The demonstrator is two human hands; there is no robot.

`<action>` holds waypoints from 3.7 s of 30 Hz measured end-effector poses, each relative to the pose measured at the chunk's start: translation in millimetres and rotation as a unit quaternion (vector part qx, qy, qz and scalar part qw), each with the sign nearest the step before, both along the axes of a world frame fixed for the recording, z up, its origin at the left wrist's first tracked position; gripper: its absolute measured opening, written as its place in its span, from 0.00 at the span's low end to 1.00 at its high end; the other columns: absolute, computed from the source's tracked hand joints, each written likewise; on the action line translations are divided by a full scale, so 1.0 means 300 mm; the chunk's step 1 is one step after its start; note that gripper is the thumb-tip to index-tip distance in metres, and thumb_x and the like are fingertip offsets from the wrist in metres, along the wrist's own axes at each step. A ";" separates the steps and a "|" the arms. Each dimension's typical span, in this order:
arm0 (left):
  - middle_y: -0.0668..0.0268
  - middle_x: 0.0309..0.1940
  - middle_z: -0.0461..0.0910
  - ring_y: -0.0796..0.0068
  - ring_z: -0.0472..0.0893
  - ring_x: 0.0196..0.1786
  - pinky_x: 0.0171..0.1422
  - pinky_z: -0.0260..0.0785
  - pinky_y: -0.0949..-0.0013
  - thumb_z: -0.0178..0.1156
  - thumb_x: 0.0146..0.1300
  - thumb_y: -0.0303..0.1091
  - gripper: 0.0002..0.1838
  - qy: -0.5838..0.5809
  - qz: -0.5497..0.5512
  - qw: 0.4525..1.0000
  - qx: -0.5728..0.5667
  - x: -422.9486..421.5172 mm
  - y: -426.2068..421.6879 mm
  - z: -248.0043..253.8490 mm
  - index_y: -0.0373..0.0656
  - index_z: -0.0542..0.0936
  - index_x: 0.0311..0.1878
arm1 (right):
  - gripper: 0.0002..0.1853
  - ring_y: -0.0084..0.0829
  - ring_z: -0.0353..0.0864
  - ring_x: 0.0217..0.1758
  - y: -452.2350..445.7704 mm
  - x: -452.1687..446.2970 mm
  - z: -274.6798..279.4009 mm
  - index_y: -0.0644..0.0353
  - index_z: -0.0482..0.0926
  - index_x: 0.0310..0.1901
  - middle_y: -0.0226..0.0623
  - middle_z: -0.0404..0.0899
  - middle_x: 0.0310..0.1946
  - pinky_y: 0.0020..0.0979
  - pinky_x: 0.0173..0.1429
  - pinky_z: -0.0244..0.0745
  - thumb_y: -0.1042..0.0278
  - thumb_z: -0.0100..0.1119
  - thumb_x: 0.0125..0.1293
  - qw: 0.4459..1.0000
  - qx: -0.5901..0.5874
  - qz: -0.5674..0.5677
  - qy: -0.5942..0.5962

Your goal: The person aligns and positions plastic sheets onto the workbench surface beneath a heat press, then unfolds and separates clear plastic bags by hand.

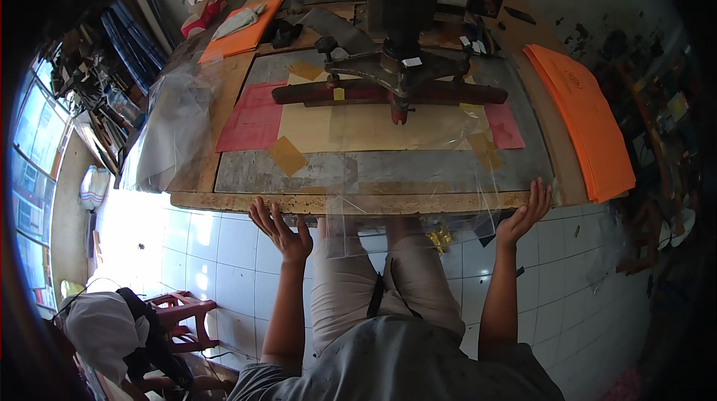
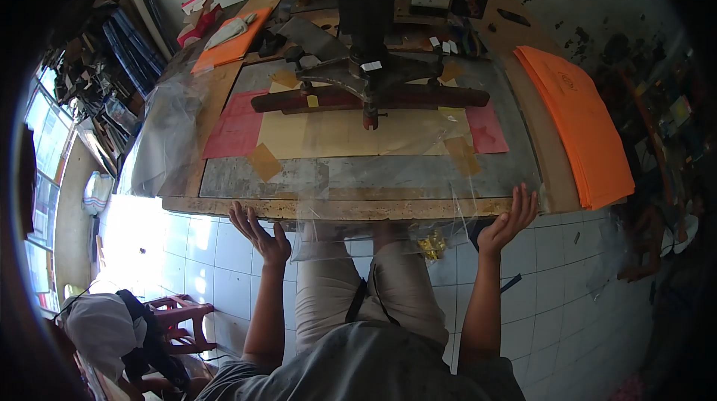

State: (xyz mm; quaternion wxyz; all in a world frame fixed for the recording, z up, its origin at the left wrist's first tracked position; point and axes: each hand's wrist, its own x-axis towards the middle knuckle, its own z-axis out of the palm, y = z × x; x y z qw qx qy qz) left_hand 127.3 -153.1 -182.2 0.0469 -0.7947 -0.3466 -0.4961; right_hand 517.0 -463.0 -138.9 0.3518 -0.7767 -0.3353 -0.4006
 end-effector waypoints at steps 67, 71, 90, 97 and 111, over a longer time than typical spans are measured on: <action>0.41 0.82 0.57 0.28 0.49 0.85 0.85 0.41 0.28 0.51 0.78 0.46 0.35 -0.013 -0.023 1.000 -0.017 -0.024 -0.017 -0.025 0.40 0.59 0.82 | 0.22 0.31 0.84 0.53 0.407 0.229 0.378 0.71 0.80 0.64 0.40 0.86 0.50 0.31 0.60 0.76 0.67 0.64 0.74 0.849 -0.181 0.230 0.440; 0.42 0.82 0.56 0.30 0.49 0.85 0.86 0.40 0.28 0.52 0.77 0.46 0.35 -0.005 -0.025 0.999 -0.027 -0.034 -0.023 -0.014 0.41 0.60 0.81 | 0.19 0.24 0.81 0.45 0.417 0.218 0.363 0.71 0.82 0.61 0.32 0.84 0.43 0.27 0.56 0.75 0.71 0.65 0.73 0.847 -0.161 0.263 0.433; 0.56 0.58 0.85 0.51 0.79 0.65 0.76 0.63 0.50 0.63 0.74 0.38 0.32 0.050 -0.197 0.961 -0.188 0.176 -0.110 0.475 0.37 0.68 0.76 | 0.12 0.22 0.77 0.48 0.081 -0.164 0.471 0.66 0.77 0.57 0.30 0.77 0.46 0.27 0.58 0.72 0.72 0.54 0.78 0.767 0.224 0.437 0.414; 0.57 0.45 0.90 0.73 0.88 0.47 0.58 0.78 0.69 0.70 0.71 0.29 0.35 -0.276 -0.346 0.735 -0.513 0.135 -0.168 0.554 0.33 0.66 0.77 | 0.13 0.19 0.77 0.49 0.092 -0.170 0.514 0.68 0.79 0.58 0.29 0.80 0.48 0.26 0.59 0.72 0.76 0.53 0.76 0.768 0.212 0.422 0.433; 0.60 0.41 0.89 0.79 0.87 0.42 0.47 0.78 0.74 0.70 0.71 0.25 0.37 -0.294 -0.245 0.820 -0.425 -0.086 -0.240 0.667 0.37 0.64 0.78 | 0.17 0.18 0.75 0.44 0.244 -0.283 0.461 0.67 0.76 0.63 0.29 0.78 0.46 0.24 0.50 0.71 0.76 0.55 0.75 0.730 0.203 0.435 0.487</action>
